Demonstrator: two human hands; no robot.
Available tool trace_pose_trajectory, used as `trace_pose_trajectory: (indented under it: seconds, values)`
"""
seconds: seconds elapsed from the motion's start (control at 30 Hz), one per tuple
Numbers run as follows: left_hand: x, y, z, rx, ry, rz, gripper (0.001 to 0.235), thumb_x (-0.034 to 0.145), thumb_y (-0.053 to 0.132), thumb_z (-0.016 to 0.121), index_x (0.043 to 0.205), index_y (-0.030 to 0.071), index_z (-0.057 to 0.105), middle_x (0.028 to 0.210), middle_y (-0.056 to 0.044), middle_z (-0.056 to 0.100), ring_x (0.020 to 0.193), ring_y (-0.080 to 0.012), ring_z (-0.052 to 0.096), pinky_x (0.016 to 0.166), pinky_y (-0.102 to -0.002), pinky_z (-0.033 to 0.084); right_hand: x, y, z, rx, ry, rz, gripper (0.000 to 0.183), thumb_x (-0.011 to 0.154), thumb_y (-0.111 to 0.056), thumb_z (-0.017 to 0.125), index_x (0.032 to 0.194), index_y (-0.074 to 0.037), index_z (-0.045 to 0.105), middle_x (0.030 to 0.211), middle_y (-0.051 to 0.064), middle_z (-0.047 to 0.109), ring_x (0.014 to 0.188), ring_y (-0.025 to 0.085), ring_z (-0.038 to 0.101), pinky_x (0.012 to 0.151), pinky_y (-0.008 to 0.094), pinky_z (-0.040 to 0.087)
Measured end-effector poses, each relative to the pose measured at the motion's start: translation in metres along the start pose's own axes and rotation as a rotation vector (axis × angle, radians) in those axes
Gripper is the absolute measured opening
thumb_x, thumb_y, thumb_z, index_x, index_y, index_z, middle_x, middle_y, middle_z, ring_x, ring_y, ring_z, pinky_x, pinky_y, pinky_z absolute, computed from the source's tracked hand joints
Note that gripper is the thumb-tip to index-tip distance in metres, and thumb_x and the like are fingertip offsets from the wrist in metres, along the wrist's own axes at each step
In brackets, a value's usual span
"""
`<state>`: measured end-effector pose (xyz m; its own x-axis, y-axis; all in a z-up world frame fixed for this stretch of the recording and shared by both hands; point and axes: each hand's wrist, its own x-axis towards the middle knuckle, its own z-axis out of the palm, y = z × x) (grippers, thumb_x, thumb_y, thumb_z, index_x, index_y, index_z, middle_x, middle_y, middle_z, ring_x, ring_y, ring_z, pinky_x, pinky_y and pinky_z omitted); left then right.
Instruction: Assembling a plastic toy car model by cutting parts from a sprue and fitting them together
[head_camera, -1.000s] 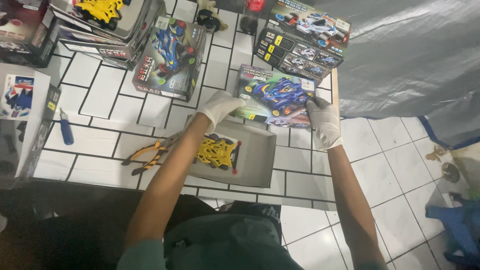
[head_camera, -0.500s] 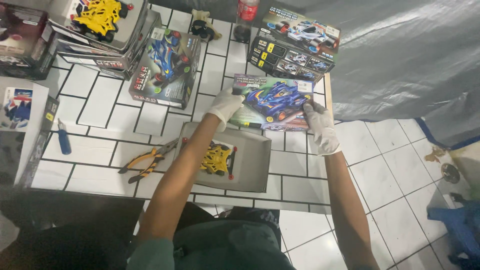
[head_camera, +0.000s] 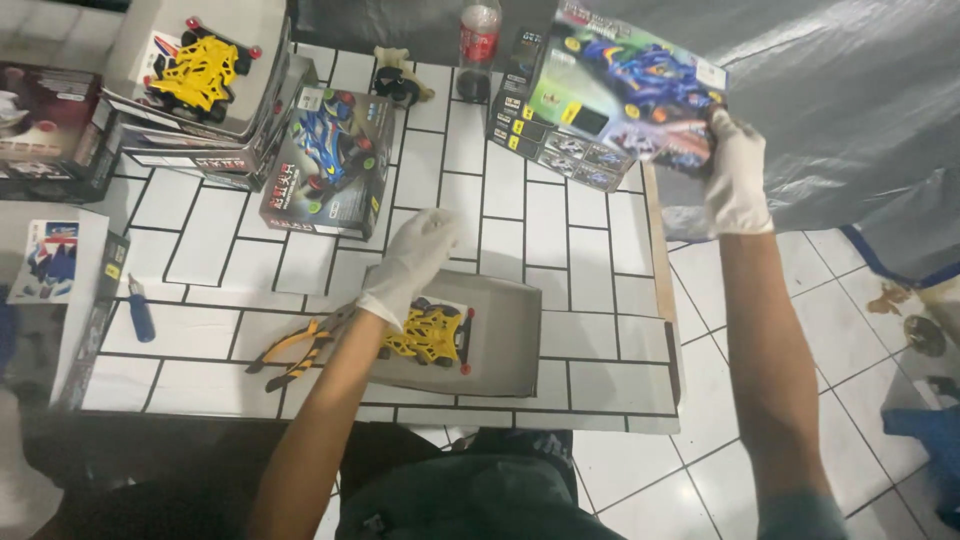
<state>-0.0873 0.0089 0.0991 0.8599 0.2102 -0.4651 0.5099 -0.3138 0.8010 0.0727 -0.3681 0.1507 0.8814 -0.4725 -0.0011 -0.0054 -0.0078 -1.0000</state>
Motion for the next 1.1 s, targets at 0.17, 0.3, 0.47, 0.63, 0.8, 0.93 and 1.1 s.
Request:
trace_pose_trajectory:
  seconds: [0.17, 0.3, 0.47, 0.63, 0.8, 0.93, 1.1]
  values:
    - [-0.089, 0.038, -0.01, 0.082, -0.19, -0.023, 0.049, 0.099, 0.04, 0.048, 0.144, 0.023, 0.05, 0.144, -0.004, 0.057, 0.085, -0.0116, 0.06, 0.068, -0.022, 0.05, 0.072, -0.006, 0.043, -0.18, -0.118, 0.056, 0.027, 0.09, -0.027, 0.061, 0.107, -0.007, 0.068, 0.095, 0.001, 0.077, 0.078, 0.01, 0.077, 0.069, 0.024, 0.065]
    - [-0.095, 0.016, -0.001, -0.038, -0.273, -0.009, 0.04, 0.101, 0.03, 0.051, 0.137, 0.016, 0.058, 0.127, -0.002, 0.056, 0.103, -0.0104, 0.059, 0.094, -0.023, 0.052, 0.13, 0.034, 0.077, -0.314, -0.134, 0.028, 0.024, 0.087, -0.031, 0.058, 0.095, -0.015, 0.074, 0.088, -0.008, 0.075, 0.073, 0.005, 0.07, 0.064, 0.024, 0.055]
    - [-0.116, 0.005, -0.013, -0.028, -0.233, 0.053, 0.047, 0.096, 0.036, 0.054, 0.14, 0.02, 0.058, 0.12, -0.002, 0.06, 0.109, -0.0107, 0.059, 0.098, -0.022, 0.047, 0.161, 0.038, 0.079, -0.914, -0.178, -0.08, 0.05, 0.096, -0.049, 0.048, 0.105, -0.005, 0.07, 0.098, 0.007, 0.074, 0.083, 0.022, 0.07, 0.068, 0.036, 0.055]
    - [-0.119, -0.017, -0.022, -0.102, -0.207, 0.124, 0.048, 0.092, 0.037, 0.058, 0.138, 0.022, 0.061, 0.117, 0.001, 0.065, 0.11, -0.0105, 0.063, 0.1, -0.024, 0.049, 0.206, 0.079, 0.073, -1.348, -0.131, -0.491, 0.071, 0.113, -0.051, 0.033, 0.107, 0.009, 0.07, 0.102, 0.029, 0.071, 0.095, 0.045, 0.069, 0.081, 0.049, 0.056]
    - [-0.086, -0.094, -0.023, -1.276, -0.487, 0.479, 0.033, 0.1, 0.035, 0.066, 0.114, 0.005, 0.071, 0.123, -0.009, 0.067, 0.126, -0.0248, 0.055, 0.12, -0.043, 0.03, 0.071, 0.021, 0.07, -0.563, 0.125, -1.046, 0.029, 0.109, -0.018, 0.067, 0.13, 0.001, 0.061, 0.127, 0.023, 0.07, 0.118, 0.034, 0.069, 0.104, 0.038, 0.046]
    - [-0.068, -0.154, -0.021, -1.339, -0.02, 0.093, 0.027, 0.102, 0.01, 0.05, 0.122, -0.002, 0.063, 0.129, -0.019, 0.068, 0.127, -0.0284, 0.063, 0.116, -0.035, 0.046, -0.096, 0.026, 0.058, -0.148, -0.253, -0.971, 0.027, 0.115, -0.024, 0.049, 0.131, -0.003, 0.047, 0.126, 0.024, 0.065, 0.114, 0.033, 0.067, 0.101, 0.045, 0.054]
    - [-0.12, -0.16, -0.024, 0.058, 0.955, 0.843, 0.015, 0.095, -0.002, 0.072, 0.108, 0.002, 0.065, 0.1, -0.019, 0.07, 0.091, -0.033, 0.069, 0.079, -0.034, 0.057, -0.207, 0.07, 0.037, -0.793, -0.595, 0.007, 0.044, 0.091, -0.038, 0.075, 0.133, -0.031, 0.065, 0.085, 0.005, 0.074, 0.082, 0.021, 0.073, 0.076, 0.036, 0.057]
